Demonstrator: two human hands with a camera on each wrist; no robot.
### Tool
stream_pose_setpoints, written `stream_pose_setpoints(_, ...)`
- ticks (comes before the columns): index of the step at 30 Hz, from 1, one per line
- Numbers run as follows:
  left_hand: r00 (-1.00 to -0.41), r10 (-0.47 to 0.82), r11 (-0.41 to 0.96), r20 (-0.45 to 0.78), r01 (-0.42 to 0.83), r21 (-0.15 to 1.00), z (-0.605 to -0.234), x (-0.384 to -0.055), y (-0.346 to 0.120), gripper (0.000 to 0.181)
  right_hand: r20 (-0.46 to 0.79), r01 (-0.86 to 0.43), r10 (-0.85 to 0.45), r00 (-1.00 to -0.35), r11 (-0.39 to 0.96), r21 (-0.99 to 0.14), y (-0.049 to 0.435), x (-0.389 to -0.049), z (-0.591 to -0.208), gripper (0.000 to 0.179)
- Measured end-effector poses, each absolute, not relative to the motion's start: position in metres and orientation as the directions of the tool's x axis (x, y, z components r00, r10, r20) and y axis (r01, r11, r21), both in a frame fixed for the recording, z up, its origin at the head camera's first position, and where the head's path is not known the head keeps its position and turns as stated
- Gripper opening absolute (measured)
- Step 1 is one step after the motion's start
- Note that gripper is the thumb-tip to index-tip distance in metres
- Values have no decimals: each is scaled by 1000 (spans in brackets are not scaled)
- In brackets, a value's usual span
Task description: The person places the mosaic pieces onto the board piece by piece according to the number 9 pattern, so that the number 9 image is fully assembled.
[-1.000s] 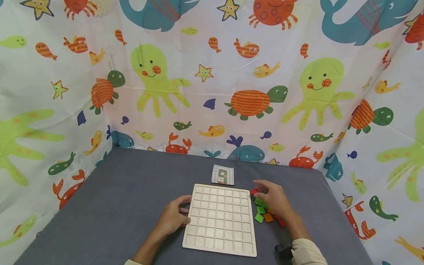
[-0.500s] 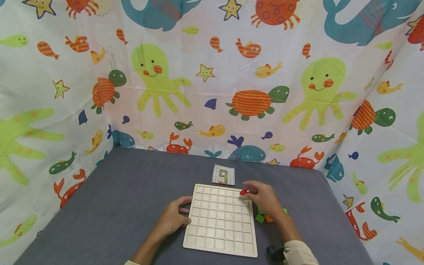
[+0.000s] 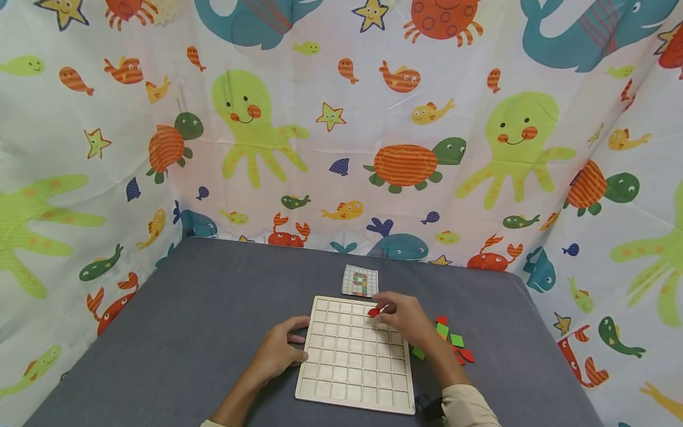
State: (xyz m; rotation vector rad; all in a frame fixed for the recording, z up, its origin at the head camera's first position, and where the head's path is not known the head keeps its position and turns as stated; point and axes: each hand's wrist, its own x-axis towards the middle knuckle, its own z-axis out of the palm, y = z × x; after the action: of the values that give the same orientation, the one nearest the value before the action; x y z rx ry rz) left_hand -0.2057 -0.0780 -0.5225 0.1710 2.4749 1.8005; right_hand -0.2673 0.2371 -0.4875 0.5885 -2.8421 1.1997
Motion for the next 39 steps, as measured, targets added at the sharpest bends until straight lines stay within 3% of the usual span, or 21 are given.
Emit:
stream_pose_setpoints(19, -990, 138, 305, 14, 56, 951, -521, -205, -78, 77, 139, -377, -409, -902, 590, -714, 206, -272, -493, 50)
stream_pose_setpoints(39, -991, 132, 319, 8, 50, 946, -519, -204, -77, 77, 22, -308, -412, -911, 643, -701, 182, -281, -497, 48)
